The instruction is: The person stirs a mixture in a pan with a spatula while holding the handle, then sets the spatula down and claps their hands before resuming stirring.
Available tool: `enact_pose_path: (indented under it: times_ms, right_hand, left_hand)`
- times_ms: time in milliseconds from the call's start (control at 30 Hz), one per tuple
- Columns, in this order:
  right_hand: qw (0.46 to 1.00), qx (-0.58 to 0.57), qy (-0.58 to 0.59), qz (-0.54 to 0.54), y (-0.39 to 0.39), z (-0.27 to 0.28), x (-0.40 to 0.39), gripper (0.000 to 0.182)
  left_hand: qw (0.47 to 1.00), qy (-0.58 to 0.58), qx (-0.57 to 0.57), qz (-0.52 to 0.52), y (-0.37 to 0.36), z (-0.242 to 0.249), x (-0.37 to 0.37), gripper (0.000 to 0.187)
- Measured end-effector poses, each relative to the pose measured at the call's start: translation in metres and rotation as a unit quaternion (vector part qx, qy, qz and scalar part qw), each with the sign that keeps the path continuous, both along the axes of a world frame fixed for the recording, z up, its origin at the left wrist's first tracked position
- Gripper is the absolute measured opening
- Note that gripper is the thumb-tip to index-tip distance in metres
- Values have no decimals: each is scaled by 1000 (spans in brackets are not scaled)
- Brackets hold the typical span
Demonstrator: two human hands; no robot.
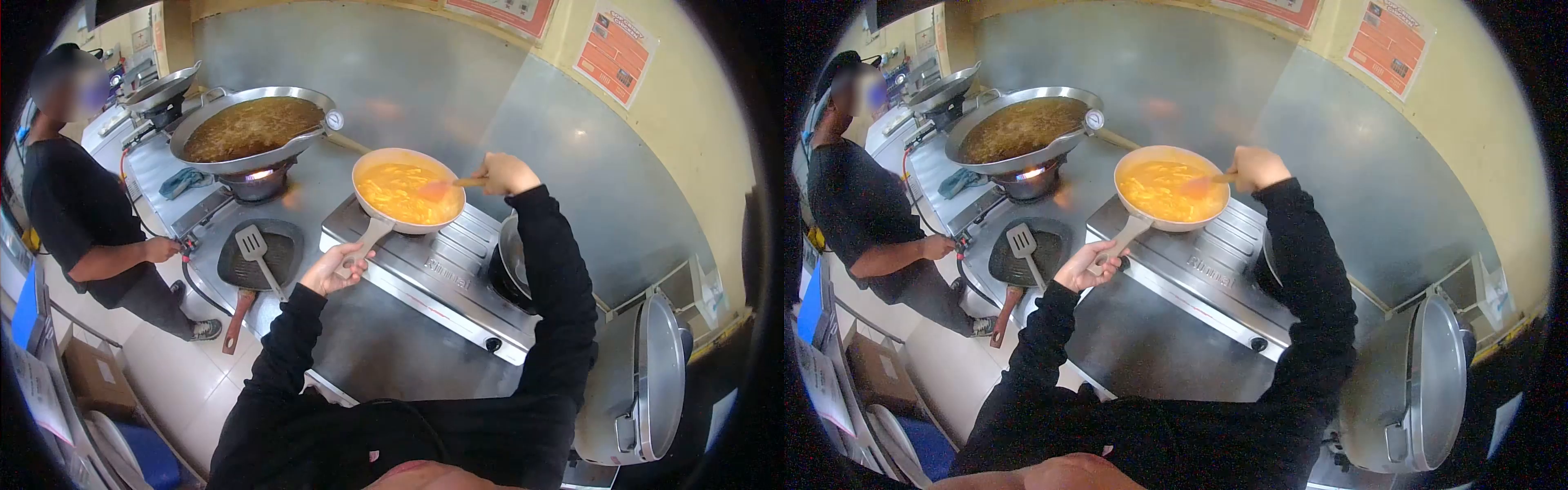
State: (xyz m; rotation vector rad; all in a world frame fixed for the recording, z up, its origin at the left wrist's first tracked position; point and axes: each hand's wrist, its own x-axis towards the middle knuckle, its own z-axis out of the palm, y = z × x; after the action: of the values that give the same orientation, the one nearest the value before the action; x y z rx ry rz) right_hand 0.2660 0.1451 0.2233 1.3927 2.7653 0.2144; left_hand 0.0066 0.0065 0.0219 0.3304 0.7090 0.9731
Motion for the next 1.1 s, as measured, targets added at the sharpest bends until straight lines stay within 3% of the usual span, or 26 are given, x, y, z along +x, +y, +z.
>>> enact_pose_path:
  times_ms: [200,300,333,433,467,600,667,900,1100]
  right_hand:
    - [992,100,-69,31,-27,-45,-3,24]
    - [990,134,-31,23,-5,-72,-11,35]
    - [993,112,-25,-3,2,-72,-16,49]
    - [993,113,28,-21,38,-86,-24,58]
    - [994,97,-3,-52,47,-85,-29,58]
    - [995,75,28,-64,58,-77,-49,24]
    - [993,87,49,-58,69,-83,-58,19]
    - [994,78,71,-2,106,-81,-65,21]
    - [999,8,40,30,28,-13,-33,20]
  left_hand:
    - [991,-123,13,-48,-10,-11,-5,29]
    - [989,-141,24,-48,-10,-16,-7,28]
    - [989,-139,24,-46,-10,-17,-6,28]
    - [992,-121,25,-34,-12,-15,-4,27]
    - [993,-113,26,-29,-12,-14,-3,27]
    - [995,-87,40,-21,-13,-15,-3,27]
    - [997,-68,44,-20,-13,-16,-4,27]
    - [997,-64,47,-14,-14,-17,-4,28]
    - [997,-66,31,-3,-14,-15,-2,28]
